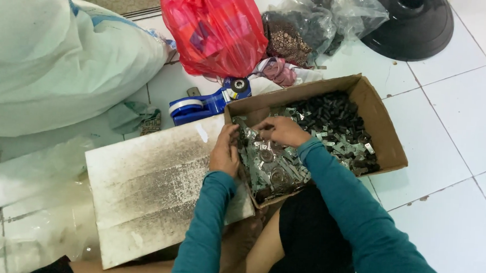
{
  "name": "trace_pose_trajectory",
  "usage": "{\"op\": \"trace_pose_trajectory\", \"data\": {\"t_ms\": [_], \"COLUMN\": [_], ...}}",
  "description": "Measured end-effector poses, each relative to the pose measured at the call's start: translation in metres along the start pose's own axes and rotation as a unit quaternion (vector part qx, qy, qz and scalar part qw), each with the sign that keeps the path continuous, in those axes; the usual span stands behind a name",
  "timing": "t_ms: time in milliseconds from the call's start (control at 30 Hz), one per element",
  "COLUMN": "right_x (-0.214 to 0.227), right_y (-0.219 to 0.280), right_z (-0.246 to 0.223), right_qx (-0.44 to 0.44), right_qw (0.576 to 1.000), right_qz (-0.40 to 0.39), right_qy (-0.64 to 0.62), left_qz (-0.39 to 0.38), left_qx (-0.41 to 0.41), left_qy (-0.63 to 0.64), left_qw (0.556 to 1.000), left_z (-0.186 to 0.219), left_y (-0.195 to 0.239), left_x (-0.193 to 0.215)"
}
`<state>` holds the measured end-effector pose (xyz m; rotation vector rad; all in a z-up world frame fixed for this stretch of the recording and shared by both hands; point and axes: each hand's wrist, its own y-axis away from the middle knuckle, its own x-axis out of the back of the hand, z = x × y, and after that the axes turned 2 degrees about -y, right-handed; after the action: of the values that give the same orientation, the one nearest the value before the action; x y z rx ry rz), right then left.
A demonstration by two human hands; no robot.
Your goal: The person picks up metal washers from a cardboard box, places them into small plastic bags, and seals the bags by hand.
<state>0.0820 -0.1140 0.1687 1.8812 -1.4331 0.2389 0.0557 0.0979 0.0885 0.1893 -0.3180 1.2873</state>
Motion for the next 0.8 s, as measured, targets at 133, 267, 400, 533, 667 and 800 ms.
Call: {"op": "trace_pose_trajectory", "data": {"t_ms": [133, 267, 400, 533, 667, 800], "right_x": [-0.023, -0.050, -0.091, -0.073, -0.043, -0.031], "right_y": [-0.050, -0.053, -0.112, -0.094, -0.057, -0.030], "right_z": [0.073, 0.044, 0.089, 0.083, 0.043, 0.005], "right_qx": [0.013, 0.034, 0.068, 0.033, -0.006, 0.048], "right_qw": [0.990, 0.961, 0.918, 0.950, 0.986, 0.994], "right_qz": [0.062, 0.074, 0.094, 0.065, 0.008, 0.040], "right_qy": [0.122, 0.264, 0.379, 0.303, 0.166, 0.088], "left_qz": [-0.002, -0.008, -0.004, -0.010, -0.022, -0.017], "left_qx": [0.005, 0.015, 0.008, 0.010, 0.020, 0.017], "left_qy": [-0.017, -0.034, -0.045, -0.057, -0.057, -0.053], "left_qw": [1.000, 0.999, 0.999, 0.998, 0.998, 0.998], "left_z": [0.012, 0.025, 0.017, 0.014, 0.009, 0.011], "left_y": [0.001, 0.004, 0.002, 0.001, 0.001, 0.004], "left_x": [0.003, 0.007, 0.005, 0.005, 0.003, 0.004]}}
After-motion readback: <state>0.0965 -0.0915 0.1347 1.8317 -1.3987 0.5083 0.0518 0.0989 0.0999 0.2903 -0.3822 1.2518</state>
